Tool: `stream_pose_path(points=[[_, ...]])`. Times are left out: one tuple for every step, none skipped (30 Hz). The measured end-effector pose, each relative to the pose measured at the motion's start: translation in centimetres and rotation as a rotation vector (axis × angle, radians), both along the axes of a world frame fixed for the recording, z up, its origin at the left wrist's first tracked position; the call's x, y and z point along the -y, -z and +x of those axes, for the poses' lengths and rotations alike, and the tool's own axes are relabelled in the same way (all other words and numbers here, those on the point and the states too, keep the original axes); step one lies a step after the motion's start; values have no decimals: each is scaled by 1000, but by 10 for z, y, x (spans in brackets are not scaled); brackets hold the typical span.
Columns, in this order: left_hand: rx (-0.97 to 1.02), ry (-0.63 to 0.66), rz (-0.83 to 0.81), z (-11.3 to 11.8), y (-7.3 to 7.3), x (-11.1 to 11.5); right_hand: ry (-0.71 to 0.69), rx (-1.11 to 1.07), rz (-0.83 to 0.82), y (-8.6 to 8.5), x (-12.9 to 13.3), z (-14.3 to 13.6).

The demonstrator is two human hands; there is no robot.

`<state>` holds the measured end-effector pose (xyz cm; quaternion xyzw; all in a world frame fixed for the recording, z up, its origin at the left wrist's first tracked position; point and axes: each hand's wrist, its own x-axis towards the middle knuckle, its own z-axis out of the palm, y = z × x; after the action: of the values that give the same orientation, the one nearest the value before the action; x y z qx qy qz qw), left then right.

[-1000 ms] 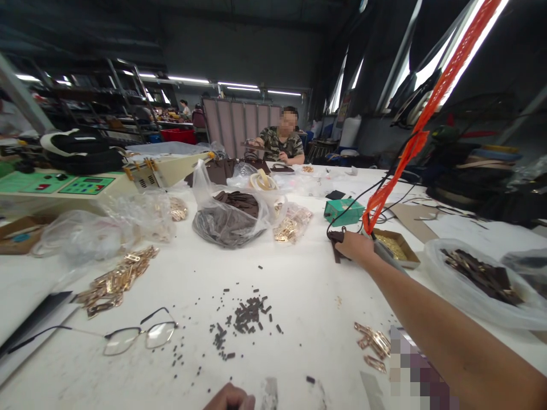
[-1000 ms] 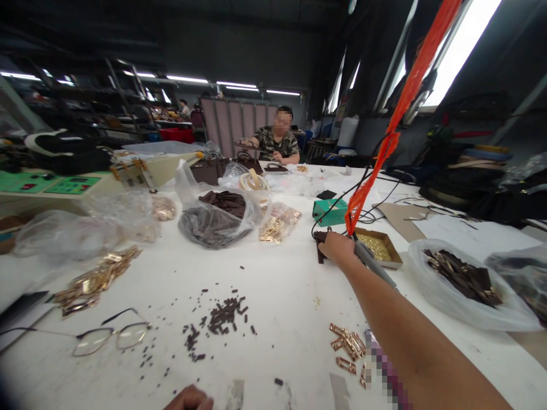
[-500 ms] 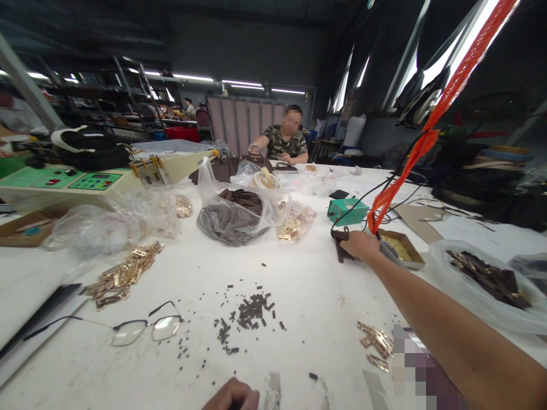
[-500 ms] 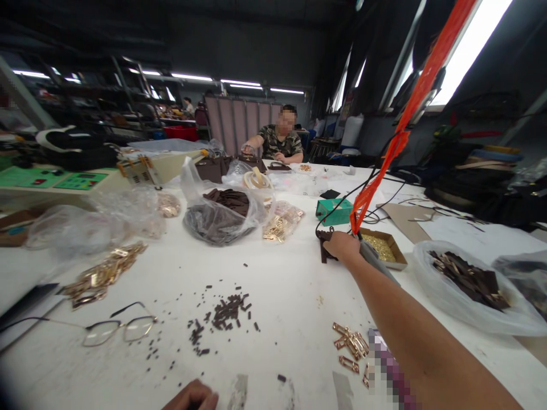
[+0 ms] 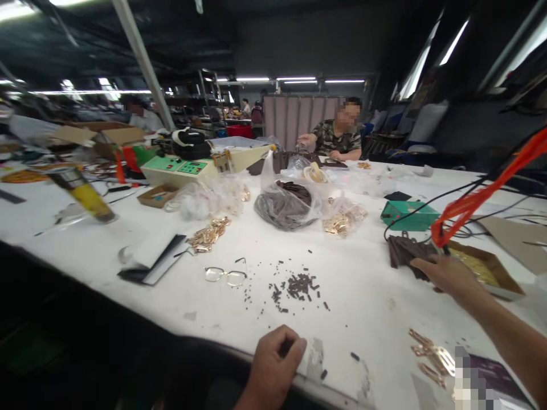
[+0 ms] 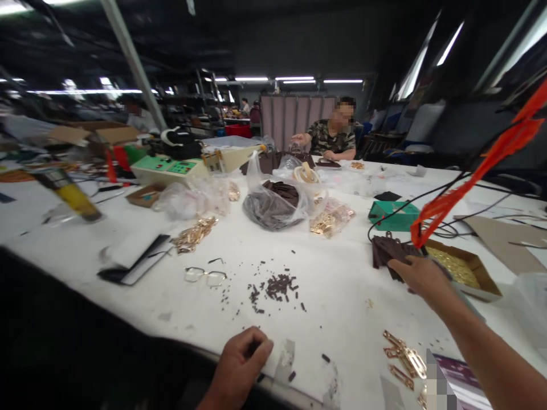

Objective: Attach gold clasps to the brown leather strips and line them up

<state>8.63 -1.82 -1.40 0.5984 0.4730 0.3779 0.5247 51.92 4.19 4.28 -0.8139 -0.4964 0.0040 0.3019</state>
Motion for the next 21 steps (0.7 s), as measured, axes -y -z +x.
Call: stream_pose_path(points=[[36, -6, -18, 0, -2, 1, 2, -102, -107, 1, 12, -16], [86, -12, -45, 0, -4, 3, -9, -189, -192, 1, 24, -34], [150, -17, -79, 2, -5, 5, -38, -251, -262, 0, 36, -56], [230, -21, -116, 4, -6, 7, -97, -315, -340, 0, 48, -81], [315, -33, -147, 8, -7, 9, -140, -371, -370, -1, 59, -107], [397, -50, -174, 13, -9, 11, -217, -432, -389, -1, 69, -134], [477, -70, -199, 18, -11, 13, -299, -477, -412, 0, 77, -160], [555, -98, -225, 23, -13, 15, -367, -506, -407, 0, 84, -186], [637, -126, -255, 28, -16, 16, -427, -518, -397, 2, 89, -209], [723, -160, -287, 32, -20, 17, -480, -527, -386, 4, 94, -229], [809, -203, -321, 35, -24, 17, -533, -536, -375, 6, 98, -246], [886, -248, -361, 37, -28, 16, -574, -551, -373, 8, 101, -260], [943, -297, -408, 38, -31, 16, -602, -577, -381, 9, 104, -271], [981, -341, -455, 38, -34, 14, -622, -602, -392, 11, 106, -279], [999, -377, -489, 37, -37, 13, -631, -620, -396, 12, 107, -285], [1003, -404, -501, 37, -39, 12, -636, -629, -386, 13, 108, -290], [996, -423, -489, 36, -40, 11, -637, -626, -361, 14, 109, -292], [985, -433, -455, 36, -40, 10, -636, -619, -327, 15, 109, -294], [978, -439, -413, 37, -40, 9, -635, -613, -290, 16, 109, -296], [972, -441, -379, 38, -40, 9, -635, -614, -258, 17, 109, -296], [967, -440, -356, 39, -39, 8, -629, -624, -235, 18, 109, -297]])
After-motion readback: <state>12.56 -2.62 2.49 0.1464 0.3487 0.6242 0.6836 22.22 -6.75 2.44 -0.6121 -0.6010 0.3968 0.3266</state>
